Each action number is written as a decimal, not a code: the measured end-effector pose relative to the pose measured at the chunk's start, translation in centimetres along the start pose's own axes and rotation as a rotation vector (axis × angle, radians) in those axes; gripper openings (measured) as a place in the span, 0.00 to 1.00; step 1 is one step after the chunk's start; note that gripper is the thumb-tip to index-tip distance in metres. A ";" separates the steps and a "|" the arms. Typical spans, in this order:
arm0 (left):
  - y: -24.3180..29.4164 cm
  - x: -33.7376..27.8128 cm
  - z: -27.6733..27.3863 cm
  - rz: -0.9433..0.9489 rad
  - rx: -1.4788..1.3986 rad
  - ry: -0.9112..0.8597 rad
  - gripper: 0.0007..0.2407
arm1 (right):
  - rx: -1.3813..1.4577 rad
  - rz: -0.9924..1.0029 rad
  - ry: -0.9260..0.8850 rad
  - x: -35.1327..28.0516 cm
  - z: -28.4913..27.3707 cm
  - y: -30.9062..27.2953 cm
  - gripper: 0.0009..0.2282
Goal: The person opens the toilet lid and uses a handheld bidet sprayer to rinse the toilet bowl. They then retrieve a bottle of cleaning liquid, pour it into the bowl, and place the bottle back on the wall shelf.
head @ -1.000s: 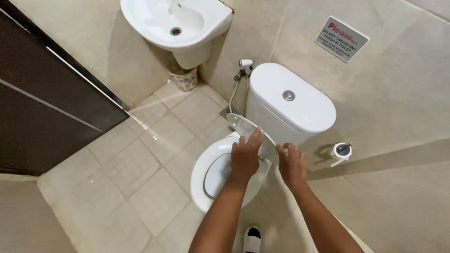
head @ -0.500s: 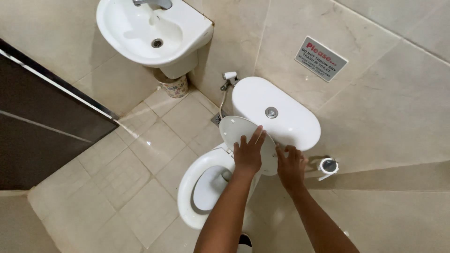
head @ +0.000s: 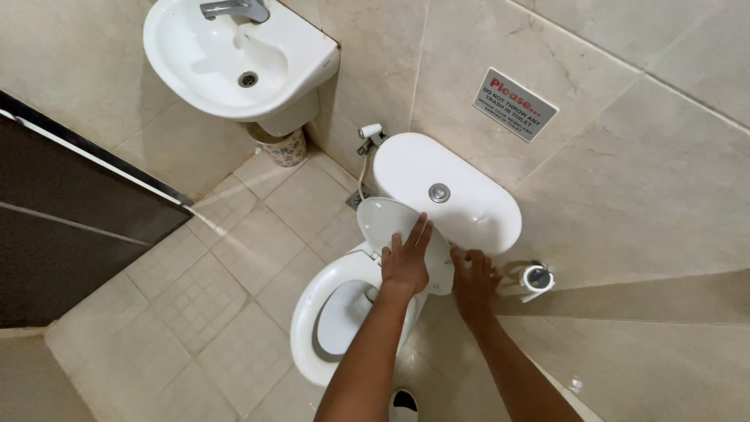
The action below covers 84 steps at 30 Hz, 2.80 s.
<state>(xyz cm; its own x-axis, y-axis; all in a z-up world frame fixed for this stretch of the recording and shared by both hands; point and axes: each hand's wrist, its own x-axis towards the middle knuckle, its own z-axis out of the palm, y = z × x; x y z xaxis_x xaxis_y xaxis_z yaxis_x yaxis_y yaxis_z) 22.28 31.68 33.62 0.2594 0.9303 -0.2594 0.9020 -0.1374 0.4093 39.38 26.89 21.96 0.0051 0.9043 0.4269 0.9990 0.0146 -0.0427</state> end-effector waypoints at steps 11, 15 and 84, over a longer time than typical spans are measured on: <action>-10.1 -9.3 2.1 -0.168 -0.080 0.005 0.38 | 0.292 0.012 0.022 -5.4 -2.8 -0.8 0.18; -15.6 -13.6 5.9 -0.306 -0.064 0.021 0.36 | 0.356 -0.039 -0.074 -8.3 -2.3 -2.7 0.17; -22.4 -27.1 12.5 -0.133 -0.290 0.216 0.37 | 0.425 -0.685 0.047 -17.1 -2.2 -18.5 0.14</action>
<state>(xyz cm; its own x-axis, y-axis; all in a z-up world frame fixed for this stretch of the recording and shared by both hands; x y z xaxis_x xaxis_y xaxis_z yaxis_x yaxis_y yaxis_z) -0.62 5.30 20.54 0.0404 0.9880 -0.1490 0.7797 0.0620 0.6231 20.89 10.21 17.42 -0.5911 0.6170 0.5195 0.6783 0.7288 -0.0938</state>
